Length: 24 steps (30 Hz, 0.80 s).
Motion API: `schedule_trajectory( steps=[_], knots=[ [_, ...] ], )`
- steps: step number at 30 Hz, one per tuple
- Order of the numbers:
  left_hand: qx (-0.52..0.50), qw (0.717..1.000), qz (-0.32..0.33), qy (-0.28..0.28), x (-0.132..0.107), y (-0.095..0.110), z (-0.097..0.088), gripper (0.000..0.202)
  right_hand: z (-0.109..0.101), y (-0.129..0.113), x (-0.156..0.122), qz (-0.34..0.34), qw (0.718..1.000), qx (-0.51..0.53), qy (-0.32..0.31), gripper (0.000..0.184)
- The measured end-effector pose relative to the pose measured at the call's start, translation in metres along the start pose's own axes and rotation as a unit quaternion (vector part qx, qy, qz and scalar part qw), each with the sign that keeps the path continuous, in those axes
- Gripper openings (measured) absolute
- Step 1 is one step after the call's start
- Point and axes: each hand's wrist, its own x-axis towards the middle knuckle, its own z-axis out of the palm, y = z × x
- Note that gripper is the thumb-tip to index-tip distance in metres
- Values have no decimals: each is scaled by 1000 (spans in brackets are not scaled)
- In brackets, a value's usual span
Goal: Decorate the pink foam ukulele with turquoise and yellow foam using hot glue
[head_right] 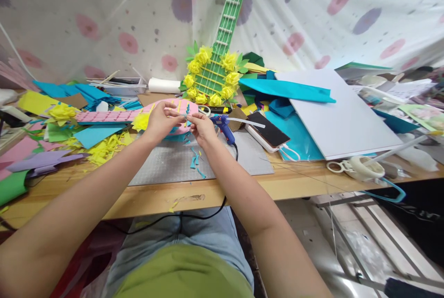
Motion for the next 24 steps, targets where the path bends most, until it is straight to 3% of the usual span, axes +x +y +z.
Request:
schedule_trajectory(
  steps=[4,7,10,12,15,17,19,24],
  knots=[
    [-16,1000,-23,6,0,-2,-8,41,-17,1,-6,-42,997,-66,-13,22],
    [23,999,-9,22,-3,-2,-18,41,-47,-9,-15,-59,973,-212,-75,20],
    [65,997,-1,27,-6,0,-28,42,-85,-31,-24,-59,917,-384,-95,18],
    [90,996,-5,20,-7,2,-33,45,-106,-47,-26,-49,863,-496,-89,17],
    [115,993,-10,11,-5,2,-36,48,-123,-61,-19,-74,766,-639,-2,27],
    [125,992,-7,7,-4,0,-35,49,-124,-58,-8,-114,727,-676,35,33],
    [127,992,-2,4,-2,-2,-34,49,-121,-47,4,-139,724,-675,29,33],
    [134,991,4,6,-4,-1,-33,50,-115,-13,27,-137,793,-588,81,37]
  ],
)
